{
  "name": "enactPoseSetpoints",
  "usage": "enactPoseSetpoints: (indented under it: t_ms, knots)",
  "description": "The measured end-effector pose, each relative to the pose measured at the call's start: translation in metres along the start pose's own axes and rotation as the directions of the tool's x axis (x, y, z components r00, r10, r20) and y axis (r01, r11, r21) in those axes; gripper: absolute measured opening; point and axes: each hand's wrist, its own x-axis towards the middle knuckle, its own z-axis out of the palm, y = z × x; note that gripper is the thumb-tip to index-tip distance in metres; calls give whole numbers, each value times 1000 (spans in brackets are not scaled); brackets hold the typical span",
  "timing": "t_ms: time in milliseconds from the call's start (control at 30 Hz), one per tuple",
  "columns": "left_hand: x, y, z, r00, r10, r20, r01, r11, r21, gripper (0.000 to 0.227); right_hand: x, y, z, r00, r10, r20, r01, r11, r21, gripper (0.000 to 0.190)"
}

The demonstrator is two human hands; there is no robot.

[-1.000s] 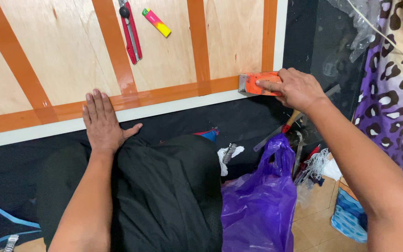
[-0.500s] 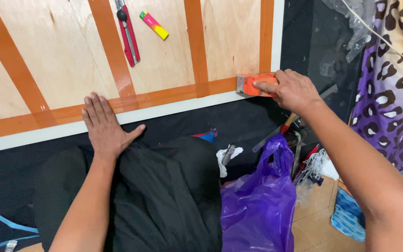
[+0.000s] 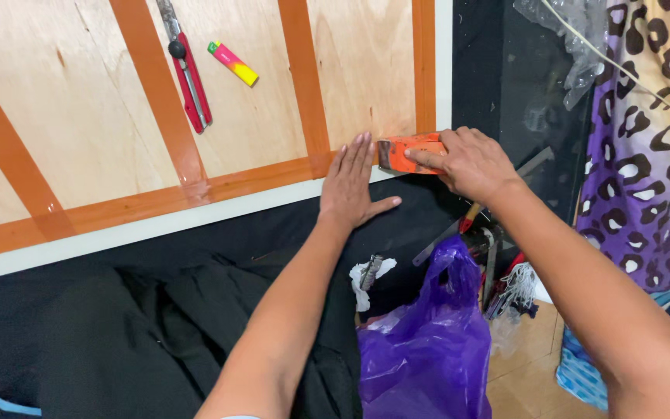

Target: The person applies orange tape to a wooden board using a tape dispenser and cuts the tape with a utility knife. They smooth the tape along the board's surface and trim excess tape at the edges.

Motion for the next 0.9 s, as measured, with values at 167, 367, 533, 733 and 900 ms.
enactPoseSetpoints:
  t_ms: [167, 367, 533, 733, 900]
  knots:
    - [2, -1, -8, 993, 60, 106, -68, 995, 72, 130, -4, -5, 0, 994, -32, -108, 31, 999, -14, 69]
    - [3, -7, -7, 992, 105, 67, -109, 992, 66, 130, -8, -37, 20, 924, 202, -324, -132, 965, 227, 86]
    - [-29, -49, 3, 981, 148, -128, -144, 989, 40, 110, -15, -64, 48, 748, 372, -550, -149, 901, 407, 82]
    - [-123, -133, -3, 949, -192, -250, 196, 981, -7, 99, -23, -141, 96, 345, 836, -427, -209, 512, 833, 65]
    - [-116, -120, 1, 919, -278, -278, 284, 959, -20, 109, -10, -157, 116, 175, 897, -406, -284, 441, 851, 74]
